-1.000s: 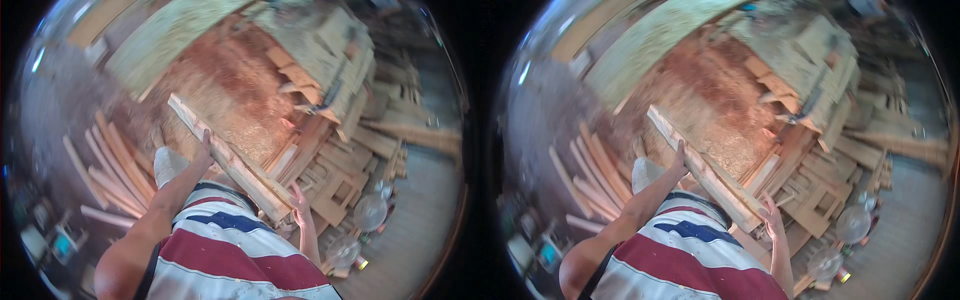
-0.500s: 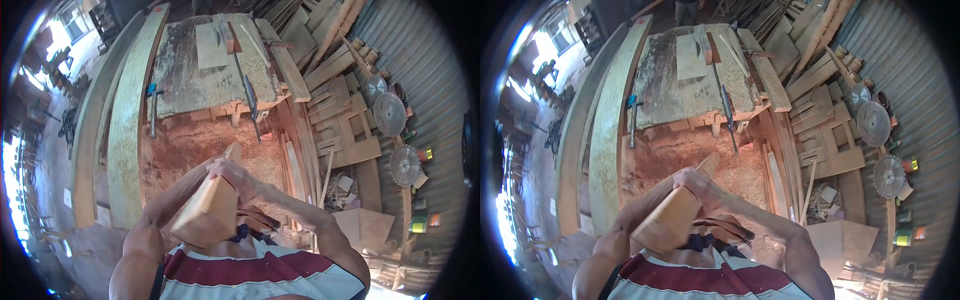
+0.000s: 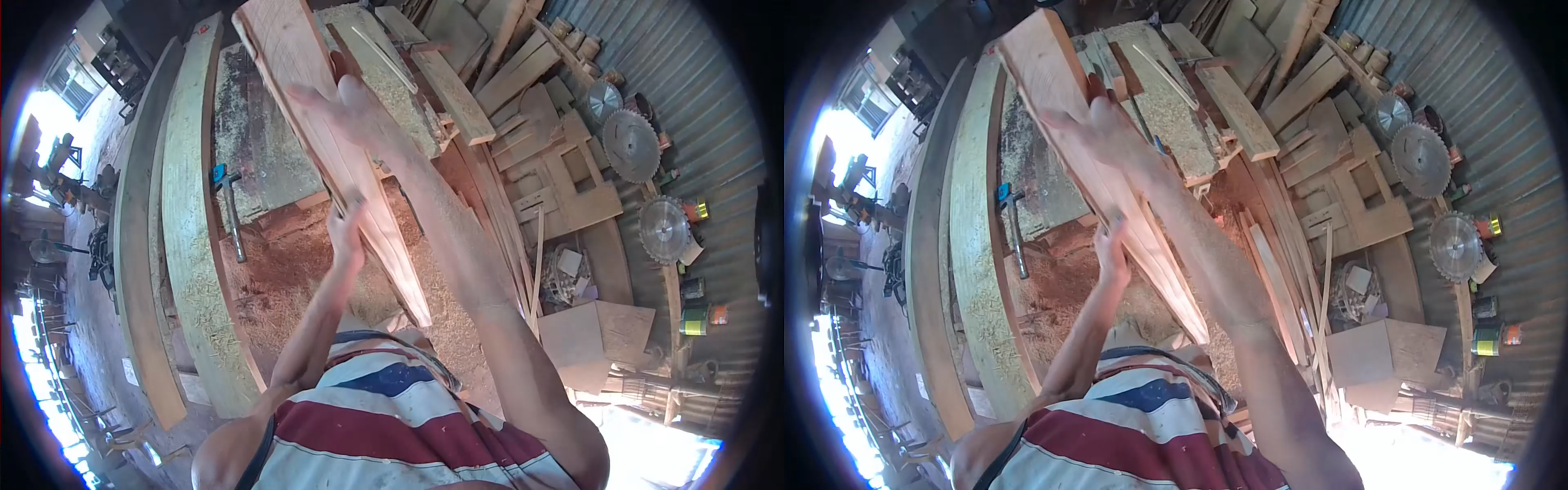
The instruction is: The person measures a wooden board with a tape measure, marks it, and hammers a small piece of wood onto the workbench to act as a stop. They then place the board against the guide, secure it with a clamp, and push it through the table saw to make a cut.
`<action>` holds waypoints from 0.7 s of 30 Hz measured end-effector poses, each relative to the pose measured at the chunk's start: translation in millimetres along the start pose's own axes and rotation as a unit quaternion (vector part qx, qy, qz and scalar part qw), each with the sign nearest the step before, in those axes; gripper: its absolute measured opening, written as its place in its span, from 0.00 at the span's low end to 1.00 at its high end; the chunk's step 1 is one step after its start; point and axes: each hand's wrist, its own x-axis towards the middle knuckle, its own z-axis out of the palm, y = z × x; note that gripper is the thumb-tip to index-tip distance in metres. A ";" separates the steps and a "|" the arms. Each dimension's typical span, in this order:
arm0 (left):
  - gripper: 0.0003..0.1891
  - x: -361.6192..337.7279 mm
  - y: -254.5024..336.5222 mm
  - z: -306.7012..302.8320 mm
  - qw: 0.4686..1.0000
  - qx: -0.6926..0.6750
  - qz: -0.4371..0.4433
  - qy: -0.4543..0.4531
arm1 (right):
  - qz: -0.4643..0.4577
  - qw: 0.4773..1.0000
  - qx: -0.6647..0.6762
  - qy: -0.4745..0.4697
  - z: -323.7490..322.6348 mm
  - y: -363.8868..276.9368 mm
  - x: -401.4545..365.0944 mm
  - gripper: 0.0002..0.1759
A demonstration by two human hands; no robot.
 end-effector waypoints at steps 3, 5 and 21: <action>0.33 56.4 0.7 5.5 0.988 -0.140 -0.064 -0.023 | -0.035 0.997 -0.060 0.020 19.1 131.5 -70.4 0.71; 0.33 101.8 -11.1 1.1 0.977 -0.169 -0.112 -0.060 | 0.096 0.991 -0.038 -0.087 39.9 235.7 -179.0 0.74; 0.46 251.7 -98.0 -6.5 0.726 0.616 0.295 0.088 | 0.346 0.863 0.362 0.067 116.9 308.9 -311.4 0.39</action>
